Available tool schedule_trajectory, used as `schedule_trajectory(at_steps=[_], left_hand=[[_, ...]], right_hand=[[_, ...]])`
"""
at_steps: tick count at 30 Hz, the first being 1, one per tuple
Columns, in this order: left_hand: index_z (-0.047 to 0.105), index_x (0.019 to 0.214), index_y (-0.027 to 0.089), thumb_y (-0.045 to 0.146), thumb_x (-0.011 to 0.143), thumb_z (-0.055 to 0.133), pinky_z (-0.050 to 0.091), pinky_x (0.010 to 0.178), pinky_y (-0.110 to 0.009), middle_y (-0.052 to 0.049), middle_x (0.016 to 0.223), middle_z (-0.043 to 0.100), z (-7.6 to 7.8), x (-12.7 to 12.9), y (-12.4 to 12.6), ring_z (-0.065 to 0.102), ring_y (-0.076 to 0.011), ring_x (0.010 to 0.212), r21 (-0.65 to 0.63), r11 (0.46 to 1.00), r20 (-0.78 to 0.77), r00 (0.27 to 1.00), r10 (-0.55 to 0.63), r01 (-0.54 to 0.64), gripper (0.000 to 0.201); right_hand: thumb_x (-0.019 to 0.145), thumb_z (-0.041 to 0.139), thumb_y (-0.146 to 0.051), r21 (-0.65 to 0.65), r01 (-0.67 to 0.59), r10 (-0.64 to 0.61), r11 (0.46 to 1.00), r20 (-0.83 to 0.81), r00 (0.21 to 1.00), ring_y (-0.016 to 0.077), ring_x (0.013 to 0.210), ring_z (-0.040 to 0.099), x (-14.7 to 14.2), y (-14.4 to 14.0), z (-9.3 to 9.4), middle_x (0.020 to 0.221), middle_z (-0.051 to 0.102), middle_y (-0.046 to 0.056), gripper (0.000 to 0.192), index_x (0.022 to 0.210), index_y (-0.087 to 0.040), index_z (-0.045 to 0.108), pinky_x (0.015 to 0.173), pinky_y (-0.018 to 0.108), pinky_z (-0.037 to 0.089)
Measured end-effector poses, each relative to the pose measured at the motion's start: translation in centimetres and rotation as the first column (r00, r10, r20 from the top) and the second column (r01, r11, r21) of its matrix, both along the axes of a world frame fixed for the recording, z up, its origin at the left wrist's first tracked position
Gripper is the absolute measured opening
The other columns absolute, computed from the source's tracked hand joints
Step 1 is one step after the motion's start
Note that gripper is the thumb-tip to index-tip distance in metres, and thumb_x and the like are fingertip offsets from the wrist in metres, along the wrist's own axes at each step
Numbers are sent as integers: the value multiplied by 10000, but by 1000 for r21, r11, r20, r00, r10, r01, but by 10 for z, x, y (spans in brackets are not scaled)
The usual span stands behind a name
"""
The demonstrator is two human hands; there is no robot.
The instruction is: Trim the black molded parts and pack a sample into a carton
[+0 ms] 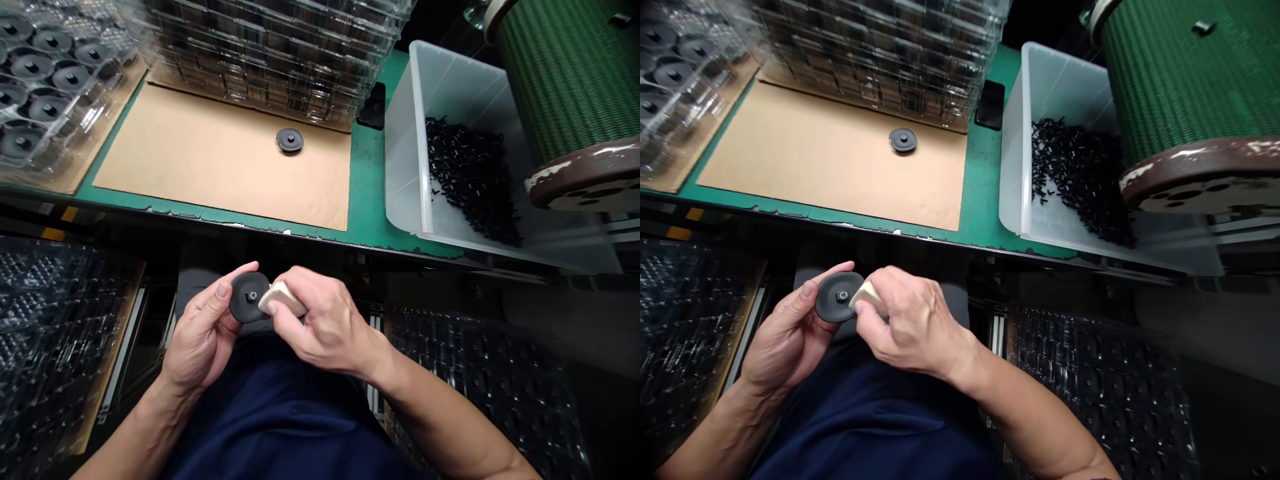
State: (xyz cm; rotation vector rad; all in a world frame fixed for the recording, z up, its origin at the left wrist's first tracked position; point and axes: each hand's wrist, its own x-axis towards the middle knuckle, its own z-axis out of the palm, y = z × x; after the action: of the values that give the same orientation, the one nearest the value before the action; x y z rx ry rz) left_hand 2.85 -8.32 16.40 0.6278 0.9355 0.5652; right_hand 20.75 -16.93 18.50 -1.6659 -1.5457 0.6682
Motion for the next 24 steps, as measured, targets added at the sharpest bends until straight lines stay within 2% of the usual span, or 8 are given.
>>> schedule_trajectory(at_steps=[3, 7, 12, 15, 17, 19, 21, 24], left_hand=[[834, 1190, 214, 488, 850, 866, 662, 794, -230, -113, 1069, 808, -1, -1, 2, 785, -218, 906, -6, 999, 8, 999, -32, 32, 438], [836, 1189, 194, 509, 861, 839, 693, 813, -368, -154, 1154, 788, -2, -1, 3, 784, -306, 967, -3, 985, 21, 985, -170, 170, 455], [822, 1215, 201, 476, 854, 865, 656, 839, -235, -122, 1112, 801, -1, 1, 3, 783, -227, 969, 68, 997, -39, 999, 34, -31, 456], [830, 1195, 184, 487, 856, 859, 682, 776, -302, -145, 1106, 794, -5, -3, 6, 779, -263, 940, 22, 994, -20, 994, -110, 110, 455], [837, 1164, 151, 528, 885, 819, 685, 726, -335, -171, 1068, 791, -7, -7, 7, 773, -273, 868, -28, 965, 16, 966, -259, 260, 470], [849, 1091, 130, 550, 909, 788, 676, 715, -314, -172, 1012, 793, -7, -8, 7, 765, -249, 801, -77, 943, 67, 946, -318, 323, 462], [850, 1077, 147, 517, 911, 800, 666, 765, -267, -145, 1011, 799, -4, -6, 6, 769, -213, 814, -93, 961, 93, 963, -253, 261, 408], [816, 1219, 233, 459, 905, 829, 643, 867, -224, -101, 1115, 801, -2, -1, 2, 780, -186, 945, 4, 999, 54, 998, -36, 36, 387]], right_hand=[[981, 564, -219, -15, -27, 26, 1000, -38, 999, 130, 668, 479, 1, 0, 0, 781, 562, 7, 147, 839, -182, 580, 631, 282, 364], [1075, 509, -246, 122, -36, 14, 992, 183, 983, 183, 847, 592, 3, 3, -1, 966, 676, 78, 197, 1056, -162, 686, 790, 314, 448], [989, 544, -245, -6, 55, -55, 998, 30, 998, 137, 660, 497, -4, -2, -3, 786, 584, 17, 152, 888, -170, 629, 625, 287, 388], [1028, 541, -214, 20, 5, -7, 1000, 116, 993, 152, 735, 534, -2, -4, -4, 859, 633, 45, 172, 938, -153, 675, 696, 300, 418], [1072, 514, -213, 136, -76, 41, 988, 243, 969, 175, 797, 545, 1, -2, -4, 956, 681, 76, 222, 1050, -145, 723, 746, 326, 429], [1083, 519, -230, 241, -153, 73, 958, 312, 947, 186, 808, 544, 2, 1, -5, 1002, 704, 81, 244, 1136, -149, 744, 741, 342, 422], [1067, 544, -234, 267, -83, 11, 960, 260, 966, 184, 794, 552, -1, 2, -6, 958, 692, 75, 226, 1113, -141, 746, 733, 342, 424], [998, 594, -224, 63, 118, -116, 991, -36, 993, 144, 699, 536, -12, 0, -9, 811, 624, 25, 135, 945, -149, 693, 665, 298, 415]])
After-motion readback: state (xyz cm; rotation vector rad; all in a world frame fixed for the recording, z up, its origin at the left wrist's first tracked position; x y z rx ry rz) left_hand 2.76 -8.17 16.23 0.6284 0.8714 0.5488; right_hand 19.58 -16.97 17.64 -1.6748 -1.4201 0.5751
